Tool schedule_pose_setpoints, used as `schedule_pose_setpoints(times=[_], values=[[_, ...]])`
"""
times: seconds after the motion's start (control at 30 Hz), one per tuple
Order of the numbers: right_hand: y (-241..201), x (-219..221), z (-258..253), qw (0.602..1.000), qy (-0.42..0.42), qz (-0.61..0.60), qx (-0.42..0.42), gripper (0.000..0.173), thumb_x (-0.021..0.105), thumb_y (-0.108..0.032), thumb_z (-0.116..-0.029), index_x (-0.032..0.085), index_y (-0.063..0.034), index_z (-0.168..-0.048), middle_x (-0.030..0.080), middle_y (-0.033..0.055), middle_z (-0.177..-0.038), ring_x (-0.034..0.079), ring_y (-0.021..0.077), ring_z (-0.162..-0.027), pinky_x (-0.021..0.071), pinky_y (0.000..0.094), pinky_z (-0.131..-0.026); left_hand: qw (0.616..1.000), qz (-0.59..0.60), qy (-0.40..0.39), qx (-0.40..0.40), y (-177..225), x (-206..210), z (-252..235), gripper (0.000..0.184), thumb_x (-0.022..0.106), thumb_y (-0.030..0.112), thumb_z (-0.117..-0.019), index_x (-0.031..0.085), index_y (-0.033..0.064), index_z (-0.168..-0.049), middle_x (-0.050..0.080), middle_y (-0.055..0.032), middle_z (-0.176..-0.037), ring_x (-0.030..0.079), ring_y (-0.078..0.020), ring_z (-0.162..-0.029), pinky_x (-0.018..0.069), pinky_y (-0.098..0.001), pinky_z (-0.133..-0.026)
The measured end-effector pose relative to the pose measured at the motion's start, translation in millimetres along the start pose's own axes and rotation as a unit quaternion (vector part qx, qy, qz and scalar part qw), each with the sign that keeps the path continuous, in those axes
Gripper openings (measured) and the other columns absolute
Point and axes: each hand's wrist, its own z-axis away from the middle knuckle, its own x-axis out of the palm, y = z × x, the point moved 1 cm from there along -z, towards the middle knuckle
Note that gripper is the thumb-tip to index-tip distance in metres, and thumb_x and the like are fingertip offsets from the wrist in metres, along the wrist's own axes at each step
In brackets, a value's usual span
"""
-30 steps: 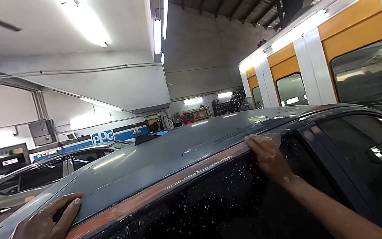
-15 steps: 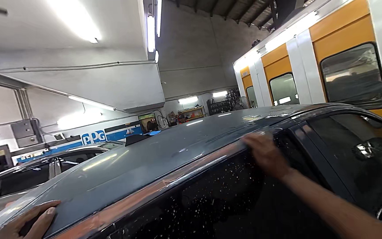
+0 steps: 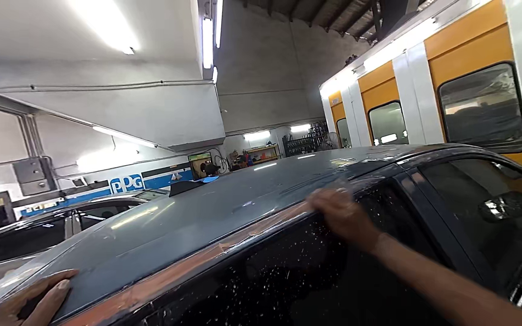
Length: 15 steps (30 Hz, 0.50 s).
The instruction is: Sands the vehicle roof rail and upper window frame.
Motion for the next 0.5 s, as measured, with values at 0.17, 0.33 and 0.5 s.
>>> schedule_pose_setpoints(times=[0.17, 0.33, 0.5], values=[[35.2, -17.1, 18.4, 0.997, 0.004, 0.035, 0.073, 0.041, 0.045, -0.009, -0.0921, 0.072, -0.0019, -0.122, 0.069, 0.0152, -0.130, 0.062, 0.0319, -0.126, 0.0479, 0.0509, -0.109, 0.998, -0.042, 0.024, -0.037, 11.8, 1.3, -2.6, 0.047, 0.045, 0.040, -0.1027, 0.073, 0.0057, -0.119, 0.073, -0.0192, -0.116, 0.069, -0.0320, -0.110, 0.0475, -0.0551, -0.098], [-190.0, 53.6, -29.9, 0.997, -0.003, -0.001, 0.081, 0.041, 0.054, -0.007, -0.0959, 0.068, -0.0103, -0.135, 0.060, 0.0057, -0.147, 0.050, 0.0224, -0.142, 0.0428, 0.0442, -0.117, 0.998, -0.046, 0.045, -0.028, 11.3, 3.6, 0.6, 0.048, 0.042, 0.040, -0.1014, 0.073, 0.0069, -0.117, 0.074, -0.0182, -0.113, 0.070, -0.0332, -0.108, 0.0485, -0.0585, -0.095], [-120.6, 34.9, -8.9, 0.999, -0.005, 0.022, 0.041, 0.045, 0.050, -0.008, -0.1003, 0.063, -0.0200, -0.141, 0.057, -0.0031, -0.150, 0.048, 0.0140, -0.143, 0.0423, 0.0405, -0.119, 0.998, -0.032, 0.040, -0.026, 6.5, 2.2, 1.3, 0.049, 0.043, 0.041, -0.1018, 0.073, 0.0085, -0.121, 0.074, -0.0161, -0.117, 0.069, -0.0297, -0.111, 0.0484, -0.0554, -0.099]])
